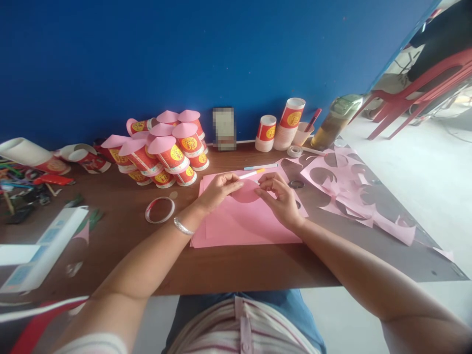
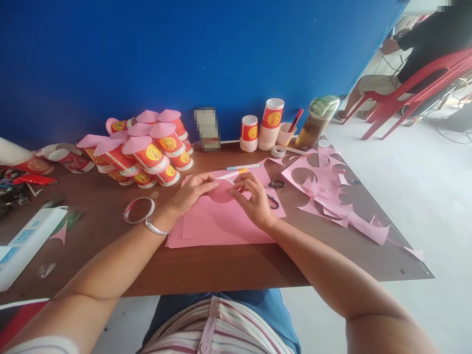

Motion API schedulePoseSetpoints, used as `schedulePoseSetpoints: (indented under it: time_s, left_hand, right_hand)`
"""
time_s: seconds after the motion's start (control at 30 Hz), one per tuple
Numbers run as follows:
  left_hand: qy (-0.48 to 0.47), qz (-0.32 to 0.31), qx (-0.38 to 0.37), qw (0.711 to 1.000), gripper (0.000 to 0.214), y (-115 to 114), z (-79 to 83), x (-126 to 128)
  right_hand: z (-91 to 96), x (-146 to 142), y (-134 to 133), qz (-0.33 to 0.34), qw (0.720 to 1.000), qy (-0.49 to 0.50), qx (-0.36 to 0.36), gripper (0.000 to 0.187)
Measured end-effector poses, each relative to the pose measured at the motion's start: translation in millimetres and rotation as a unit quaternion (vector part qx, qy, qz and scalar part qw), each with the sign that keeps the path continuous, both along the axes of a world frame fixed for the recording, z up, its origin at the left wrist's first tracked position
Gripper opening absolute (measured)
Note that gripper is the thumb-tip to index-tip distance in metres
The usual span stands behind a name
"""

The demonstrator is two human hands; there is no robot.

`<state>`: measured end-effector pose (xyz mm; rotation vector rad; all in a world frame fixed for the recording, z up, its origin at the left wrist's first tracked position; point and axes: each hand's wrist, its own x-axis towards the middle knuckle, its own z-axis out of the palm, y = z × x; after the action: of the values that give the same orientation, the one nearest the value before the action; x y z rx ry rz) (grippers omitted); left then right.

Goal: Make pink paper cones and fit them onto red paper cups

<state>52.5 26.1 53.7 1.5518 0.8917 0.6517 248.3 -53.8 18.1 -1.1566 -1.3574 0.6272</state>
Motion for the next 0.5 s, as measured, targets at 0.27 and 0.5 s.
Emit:
schedulePoseSetpoints:
  time_s: [0.27,0.5]
  left_hand:
    - [-0.01,-0.07,-0.009,0.997,0.031,3.1,-5.7,-3.7]
    - [-0.006,-0.09,-0.018,0.996,0.035,3.4,-5.6,-3.0]
  right_hand:
    - [-2.4,-1.8,2.8,0.106,0.959,0.19,-0.183,0.045]
    - [-3.3,-4.0,3.8,0.141,0.927,0.28,-0.207,0.043]
